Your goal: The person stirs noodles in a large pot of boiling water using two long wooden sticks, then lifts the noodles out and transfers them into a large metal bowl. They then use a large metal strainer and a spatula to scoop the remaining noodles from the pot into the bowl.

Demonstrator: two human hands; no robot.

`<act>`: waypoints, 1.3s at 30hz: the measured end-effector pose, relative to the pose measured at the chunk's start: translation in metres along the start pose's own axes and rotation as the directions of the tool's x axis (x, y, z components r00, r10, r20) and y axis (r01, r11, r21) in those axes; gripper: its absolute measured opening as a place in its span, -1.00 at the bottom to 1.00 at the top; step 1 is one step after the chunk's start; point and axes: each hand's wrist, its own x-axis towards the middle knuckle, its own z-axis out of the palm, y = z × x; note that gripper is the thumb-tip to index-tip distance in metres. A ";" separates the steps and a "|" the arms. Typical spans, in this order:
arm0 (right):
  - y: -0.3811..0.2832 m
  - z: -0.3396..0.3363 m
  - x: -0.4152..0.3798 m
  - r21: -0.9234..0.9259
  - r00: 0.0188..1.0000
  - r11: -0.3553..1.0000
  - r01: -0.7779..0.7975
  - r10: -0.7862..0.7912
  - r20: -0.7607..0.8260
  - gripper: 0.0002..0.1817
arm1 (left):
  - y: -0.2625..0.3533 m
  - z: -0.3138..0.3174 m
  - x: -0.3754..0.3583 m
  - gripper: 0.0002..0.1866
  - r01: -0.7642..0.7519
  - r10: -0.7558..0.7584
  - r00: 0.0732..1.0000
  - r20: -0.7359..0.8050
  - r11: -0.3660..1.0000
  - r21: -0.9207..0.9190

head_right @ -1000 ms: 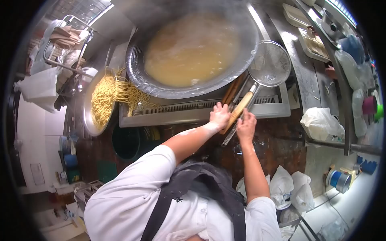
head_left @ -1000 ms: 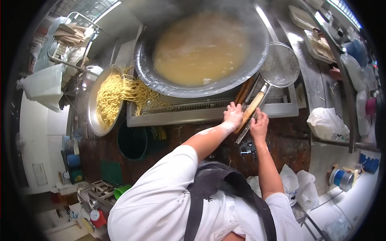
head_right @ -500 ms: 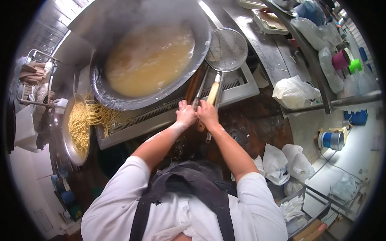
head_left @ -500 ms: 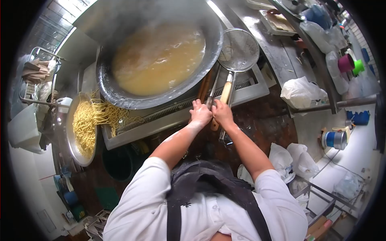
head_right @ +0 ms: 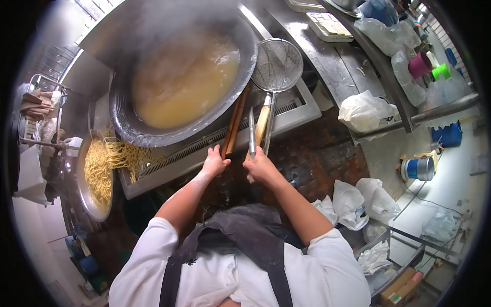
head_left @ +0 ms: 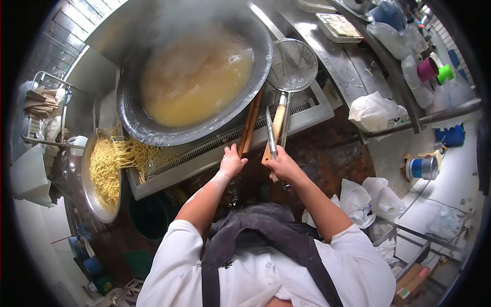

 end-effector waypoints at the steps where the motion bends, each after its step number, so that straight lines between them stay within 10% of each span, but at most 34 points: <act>1: -0.015 -0.006 -0.017 -0.044 1.000 0.999 0.004 -0.004 0.020 -0.58 | -0.002 0.004 0.003 -0.23 -0.004 0.004 1.000 0.007 1.000 0.012; 9: -0.017 -0.066 -0.117 -0.650 0.972 0.742 0.165 -0.233 -0.019 -0.14 | -0.002 0.026 0.010 -0.39 0.030 -0.031 0.996 0.087 0.999 0.012; 12: -0.037 -0.084 -0.154 -0.590 0.969 0.803 0.090 -0.208 -0.135 -0.12 | 0.000 0.030 0.001 -0.48 -0.056 0.058 0.998 0.041 0.998 -0.033; 15: -0.067 -0.091 -0.161 -0.644 0.905 0.720 0.259 -0.413 -0.098 -0.07 | 0.003 0.019 0.009 -0.17 -0.115 0.154 0.959 0.237 0.978 -0.172; 18: -0.091 -0.064 -0.124 -0.677 0.712 0.637 0.369 -0.662 -0.234 -0.22 | -0.003 -0.013 0.000 -0.09 -0.049 0.152 0.921 0.358 0.958 -0.281; 21: -0.084 -0.061 -0.058 -0.363 0.972 0.924 0.119 -0.183 -0.147 -0.35 | -0.056 -0.020 -0.003 -0.21 -0.183 0.254 0.926 0.280 0.949 -0.258; 25: -0.118 0.068 -0.034 -0.236 0.955 0.935 0.265 -0.288 -0.071 -0.72 | -0.132 -0.128 -0.060 -0.42 0.155 0.125 0.918 0.376 0.759 -0.632; 30: -0.119 0.181 0.018 -0.212 0.966 0.943 0.258 -0.256 0.038 -0.76 | -0.288 -0.319 -0.087 -0.59 -0.050 -0.078 0.992 -0.100 0.482 -0.875; 33: -0.123 0.249 0.039 -0.197 0.970 0.951 0.239 -0.225 0.091 -0.76 | -0.422 -0.410 -0.028 -0.56 0.018 -0.471 0.767 -0.435 0.694 -0.720; 34: -0.125 0.272 0.043 -0.190 0.980 0.962 0.196 -0.185 0.077 -0.79 | -0.494 -0.431 0.011 -0.60 -0.104 -0.434 0.729 -0.529 0.694 -0.713; 39: -0.131 0.375 0.076 -0.234 0.996 0.970 0.072 -0.060 0.060 -0.70 | -0.689 -0.536 0.147 -0.31 0.242 -0.383 0.637 -0.669 0.923 -0.298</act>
